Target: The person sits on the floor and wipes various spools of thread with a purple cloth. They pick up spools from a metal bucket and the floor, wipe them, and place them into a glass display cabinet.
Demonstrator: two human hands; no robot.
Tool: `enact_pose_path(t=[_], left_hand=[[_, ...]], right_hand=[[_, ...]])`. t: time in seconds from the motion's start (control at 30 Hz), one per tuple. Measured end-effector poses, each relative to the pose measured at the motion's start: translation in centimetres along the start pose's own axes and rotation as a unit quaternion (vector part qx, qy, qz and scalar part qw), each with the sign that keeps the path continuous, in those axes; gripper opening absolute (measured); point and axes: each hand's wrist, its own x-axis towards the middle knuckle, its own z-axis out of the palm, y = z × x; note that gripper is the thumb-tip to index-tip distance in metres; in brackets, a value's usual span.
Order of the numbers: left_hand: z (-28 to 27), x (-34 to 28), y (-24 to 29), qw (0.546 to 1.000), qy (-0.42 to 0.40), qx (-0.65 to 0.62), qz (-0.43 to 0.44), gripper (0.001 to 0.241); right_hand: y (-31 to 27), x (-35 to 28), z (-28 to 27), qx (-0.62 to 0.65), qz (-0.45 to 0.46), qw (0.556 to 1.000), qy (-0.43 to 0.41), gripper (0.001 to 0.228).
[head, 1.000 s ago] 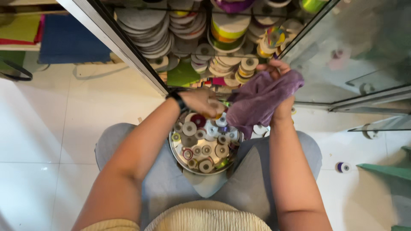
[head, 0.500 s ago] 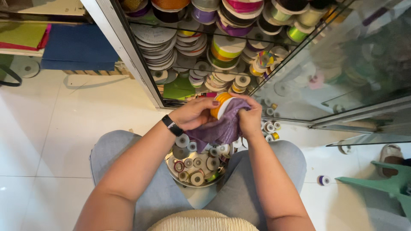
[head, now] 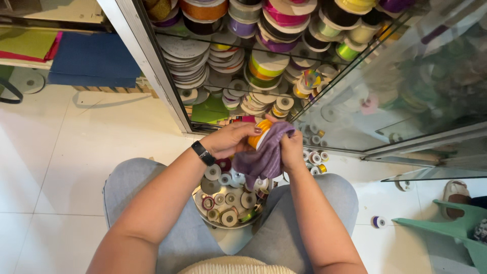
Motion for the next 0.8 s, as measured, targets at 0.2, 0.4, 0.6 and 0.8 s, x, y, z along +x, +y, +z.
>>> enact_pose_path(t=[0.2,0.4,0.6,0.8], left_hand=[[0.7,-0.7,1.0,0.995,-0.013,-0.102,-0.012,0.044],[3.6,-3.7,5.3,0.942,0.059,0.275,0.181,0.07],[2.7,-3.2,3.6,0.684,0.15,0.611,0.369,0.094],[2.9,-2.5,2.0,0.602,0.121,0.639,0.463,0.082]], right_hand=[[-0.4,-0.2,-0.9,0.163,0.042,0.985,-0.031,0.07],[1.9,1.3,-1.1,0.184,-0.005,0.975,-0.121,0.094],[4.4,1.9,-2.0,0.099,0.032,0.989,-0.108,0.087],[4.5,1.1,-1.2,0.037,-0.022,0.999,-0.025,0.075]])
